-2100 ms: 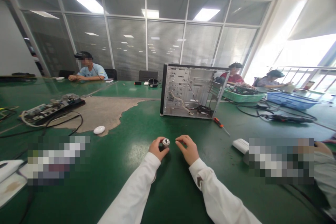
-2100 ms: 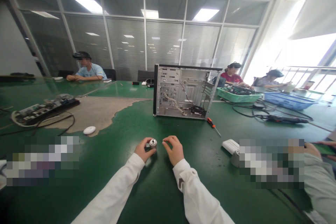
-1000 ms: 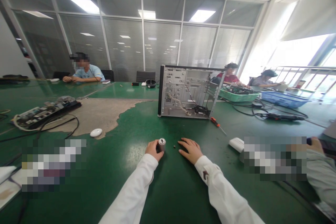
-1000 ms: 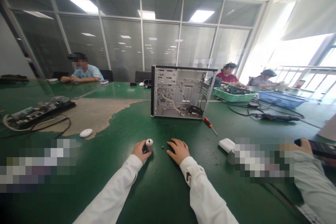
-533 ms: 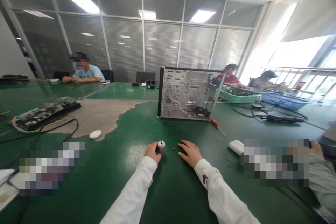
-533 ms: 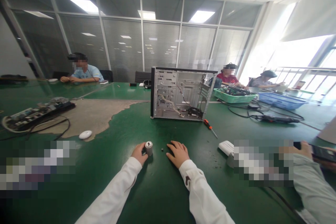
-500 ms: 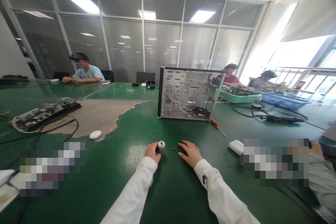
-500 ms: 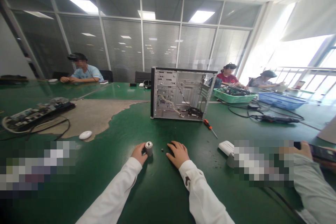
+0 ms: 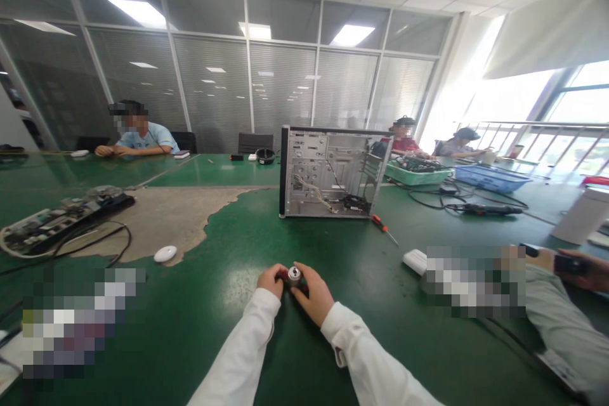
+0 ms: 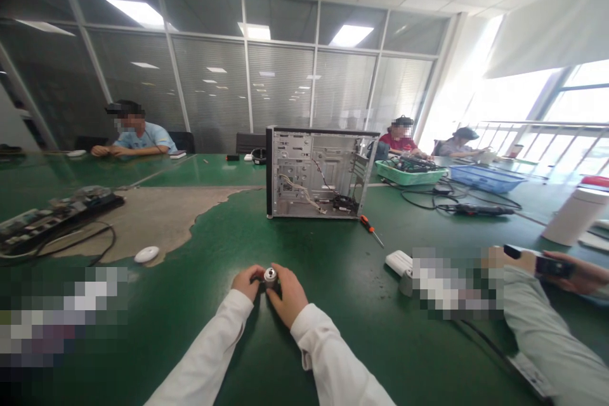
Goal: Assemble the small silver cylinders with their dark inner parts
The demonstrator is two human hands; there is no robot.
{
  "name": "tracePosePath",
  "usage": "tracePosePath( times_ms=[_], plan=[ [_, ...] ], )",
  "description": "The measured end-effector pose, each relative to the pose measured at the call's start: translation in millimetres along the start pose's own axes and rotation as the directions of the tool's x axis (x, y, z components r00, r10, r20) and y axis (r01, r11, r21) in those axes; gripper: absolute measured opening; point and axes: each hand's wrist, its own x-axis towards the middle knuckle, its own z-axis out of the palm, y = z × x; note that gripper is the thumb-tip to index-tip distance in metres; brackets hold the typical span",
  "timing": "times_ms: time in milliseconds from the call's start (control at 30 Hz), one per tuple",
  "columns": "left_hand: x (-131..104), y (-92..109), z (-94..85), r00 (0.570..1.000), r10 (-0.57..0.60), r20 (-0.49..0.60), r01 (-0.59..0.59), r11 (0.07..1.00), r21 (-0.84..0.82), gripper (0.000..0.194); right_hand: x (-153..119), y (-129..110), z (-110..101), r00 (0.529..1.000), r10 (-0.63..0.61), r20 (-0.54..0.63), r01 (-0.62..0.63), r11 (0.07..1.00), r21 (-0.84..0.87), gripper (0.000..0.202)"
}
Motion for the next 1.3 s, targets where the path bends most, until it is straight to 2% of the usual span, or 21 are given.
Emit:
tracePosePath(
  times_ms=[133, 267, 400, 500, 567, 667, 733, 800, 867, 900, 933, 967, 1000, 1067, 1100, 1167, 1200, 1300],
  plan=[
    [-1.7, 5.7, -2.1, 1.0, -0.008, 0.024, 0.008, 1.0, -0.027, 0.032, -4.1, -7.9, 0.0, 0.999, 0.017, 0.041, -0.015, 0.999, -0.029, 0.048],
    [-2.2, 9.0, -3.9, 0.999, -0.033, 0.03, 0.036, 0.995, -0.094, 0.032, -18.9, -14.3, -17.9, 0.996, 0.057, 0.066, -0.056, 0.998, -0.024, 0.046],
    [-2.1, 9.3, -4.8, 0.998, -0.055, 0.01, 0.056, 0.995, -0.085, 0.029, -56.4, -3.9, -57.5, 0.991, 0.13, 0.036, -0.126, 0.987, -0.102, 0.044],
    [-1.1, 6.9, -3.1, 0.999, -0.051, 0.006, 0.052, 0.995, -0.08, 0.029, -95.5, 27.0, -101.8, 0.968, 0.222, -0.112, -0.244, 0.934, -0.26, 0.044],
    [0.2, 4.3, -0.9, 0.999, -0.051, 0.002, 0.051, 0.995, -0.083, 0.029, -120.5, 56.2, -134.5, 0.92, 0.275, -0.281, -0.365, 0.862, -0.352, 0.047],
    [2.3, 0.2, 2.6, 0.999, -0.04, 0.005, 0.04, 0.996, -0.086, 0.028, -147.9, 97.8, -178.4, 0.774, 0.362, -0.52, -0.592, 0.705, -0.39, 0.052],
    [3.2, -1.7, 4.0, 0.999, -0.032, 0.008, 0.033, 0.996, -0.088, 0.028, -157.1, 115.0, -198.6, 0.7, 0.346, -0.625, -0.659, 0.65, -0.378, 0.057],
    [3.4, -2.4, 4.3, 0.999, -0.032, 0.004, 0.032, 0.996, -0.083, 0.028, -159.1, 120.0, -208.4, 0.664, 0.278, -0.694, -0.656, 0.662, -0.362, 0.061],
    [3.1, -2.3, 3.7, 0.999, -0.038, -0.004, 0.038, 0.997, -0.068, 0.028, -154.7, 113.9, -206.9, 0.64, 0.163, -0.751, -0.611, 0.701, -0.368, 0.06],
    [2.9, -2.1, 3.4, 0.999, -0.04, -0.006, 0.04, 0.997, -0.062, 0.028, -150.4, 107.6, -202.0, 0.641, 0.104, -0.76, -0.577, 0.719, -0.388, 0.057],
    [2.7, -1.9, 3.0, 0.999, -0.04, -0.007, 0.04, 0.998, -0.057, 0.028, -145.0, 99.8, -194.6, 0.664, 0.055, -0.746, -0.531, 0.737, -0.418, 0.052],
    [2.6, -1.8, 2.8, 0.999, -0.04, -0.008, 0.039, 0.998, -0.054, 0.027, -138.5, 90.9, -184.8, 0.711, 0.023, -0.703, -0.472, 0.756, -0.453, 0.047],
    [2.6, -1.8, 2.7, 0.999, -0.039, -0.008, 0.039, 0.998, -0.052, 0.027, -131.0, 81.3, -172.8, 0.785, 0.015, -0.619, -0.398, 0.778, -0.486, 0.041],
    [2.9, -2.3, 3.1, 0.999, -0.039, -0.009, 0.038, 0.998, -0.049, 0.027, -113.0, 61.8, -144.1, 0.938, 0.037, -0.345, -0.223, 0.825, -0.519, 0.036],
    [3.3, -2.7, 3.5, 0.999, -0.04, -0.008, 0.04, 0.998, -0.051, 0.027, -102.5, 52.5, -128.3, 0.978, 0.054, -0.2, -0.155, 0.834, -0.53, 0.038],
    [4.1, -3.7, 4.4, 0.999, -0.05, -0.006, 0.05, 0.997, -0.066, 0.027, -78.8, 36.7, -96.4, 0.998, 0.065, 0.014, -0.046, 0.83, -0.555, 0.044],
    [4.4, -4.1, 4.9, 0.998, -0.055, -0.004, 0.055, 0.996, -0.076, 0.027, -65.7, 30.7, -81.4, 0.995, 0.054, 0.079, -0.001, 0.828, -0.561, 0.045],
    [4.7, -4.9, 5.8, 0.998, -0.055, 0.001, 0.055, 0.994, -0.097, 0.028, -25.9, 22.0, -44.2, 0.989, -0.014, 0.149, 0.095, 0.829, -0.551, 0.047]
  ],
)
